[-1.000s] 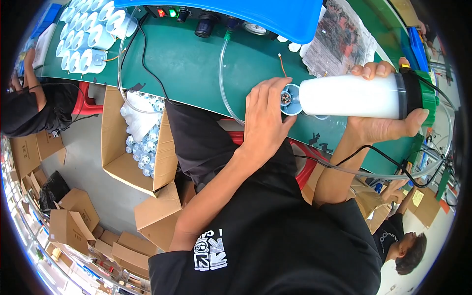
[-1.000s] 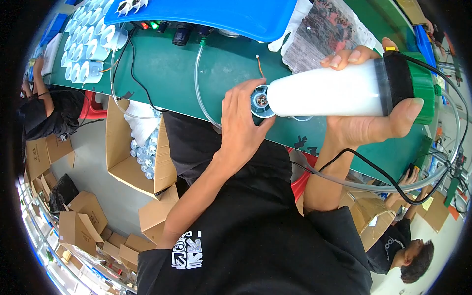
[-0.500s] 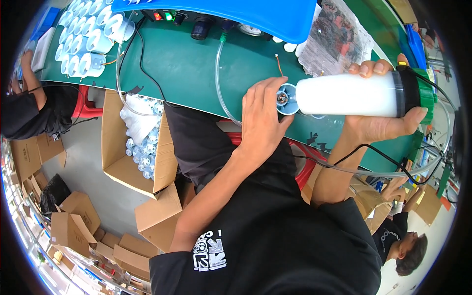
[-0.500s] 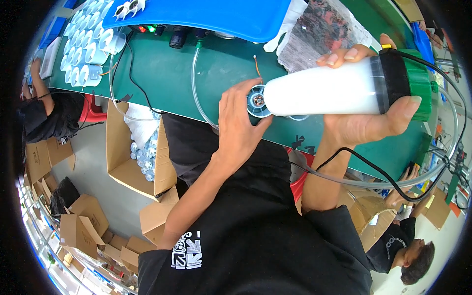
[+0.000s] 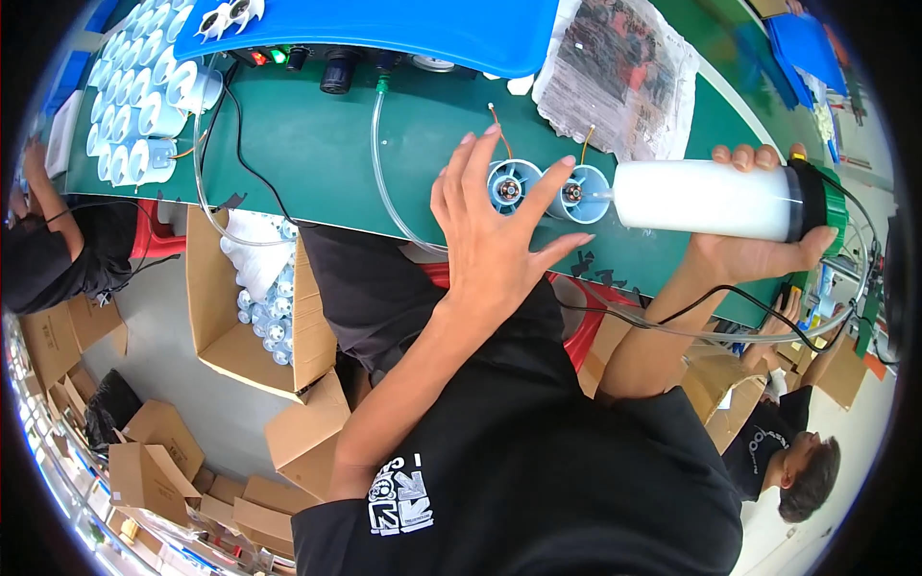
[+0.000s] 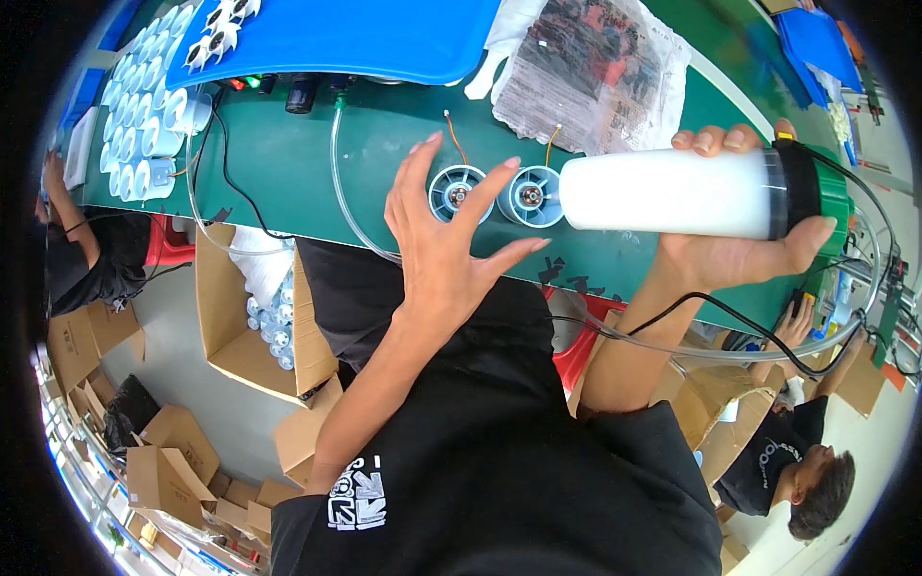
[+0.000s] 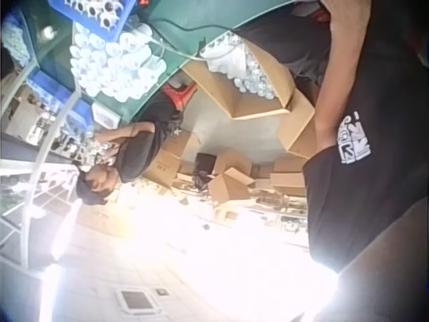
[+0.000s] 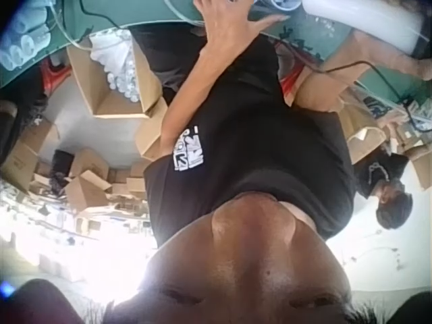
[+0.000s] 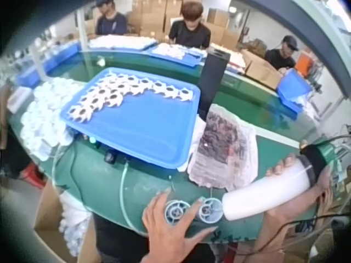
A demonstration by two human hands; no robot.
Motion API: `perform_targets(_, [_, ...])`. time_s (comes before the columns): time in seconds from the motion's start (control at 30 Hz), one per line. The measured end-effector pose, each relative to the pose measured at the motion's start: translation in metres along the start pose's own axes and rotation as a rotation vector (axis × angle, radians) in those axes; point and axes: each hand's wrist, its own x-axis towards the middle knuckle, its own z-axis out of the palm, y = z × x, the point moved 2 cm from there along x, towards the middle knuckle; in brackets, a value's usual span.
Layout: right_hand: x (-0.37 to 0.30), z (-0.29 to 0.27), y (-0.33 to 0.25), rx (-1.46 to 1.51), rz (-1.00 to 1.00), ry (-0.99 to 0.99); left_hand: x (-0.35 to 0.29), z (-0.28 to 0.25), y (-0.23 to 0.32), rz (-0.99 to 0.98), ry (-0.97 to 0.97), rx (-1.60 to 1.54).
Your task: The person applies adhesive to small circular plastic housings using an adhesive dispenser, then inserts white components into the housings by hand at an assembly station.
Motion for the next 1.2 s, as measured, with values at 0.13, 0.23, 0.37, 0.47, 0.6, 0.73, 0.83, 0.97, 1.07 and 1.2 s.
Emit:
perform_targets(0.13, [-0.001, -0.007, 0.003, -0.023, 0.003, -0.025, 0.004, 0.006, 0.004, 0.003, 0.036, 0.065])
perform_targets(0.23, [0.001, -0.009, 0.011, -0.046, 0.009, 0.005, 0.003, 0.006, 0.003, 0.004, 0.062, 0.100])
perform_targets(0.37, [0.002, -0.010, 0.009, -0.039, -0.006, 0.046, 0.003, 0.007, 0.005, -0.003, 0.061, 0.084])
perform_targets(0.47, [0.003, -0.009, 0.011, -0.038, -0.005, 0.060, 0.003, 0.006, 0.005, -0.007, 0.067, 0.086])
perform_targets(0.6, [0.003, -0.009, 0.011, -0.040, -0.005, 0.066, 0.003, 0.005, 0.005, -0.002, 0.068, 0.101])
perform_targets(0.73, [0.002, -0.008, 0.011, -0.045, -0.020, 0.052, 0.003, 0.006, 0.005, 0.001, 0.065, 0.101])
perform_targets(0.83, [0.003, -0.007, 0.011, -0.090, -0.047, 0.020, 0.002, 0.007, 0.004, -0.002, 0.068, 0.102])
perform_targets(0.97, [0.004, -0.006, 0.011, -0.134, -0.030, -0.013, 0.003, 0.007, 0.004, -0.005, 0.062, 0.104])
perform_targets(1.07, [0.004, -0.004, 0.011, -0.121, -0.037, -0.039, 0.003, 0.007, 0.005, -0.009, 0.065, 0.100])
perform_targets(1.2, [0.003, -0.004, 0.011, -0.163, -0.048, -0.020, 0.003, 0.006, 0.005, -0.010, 0.062, 0.105])
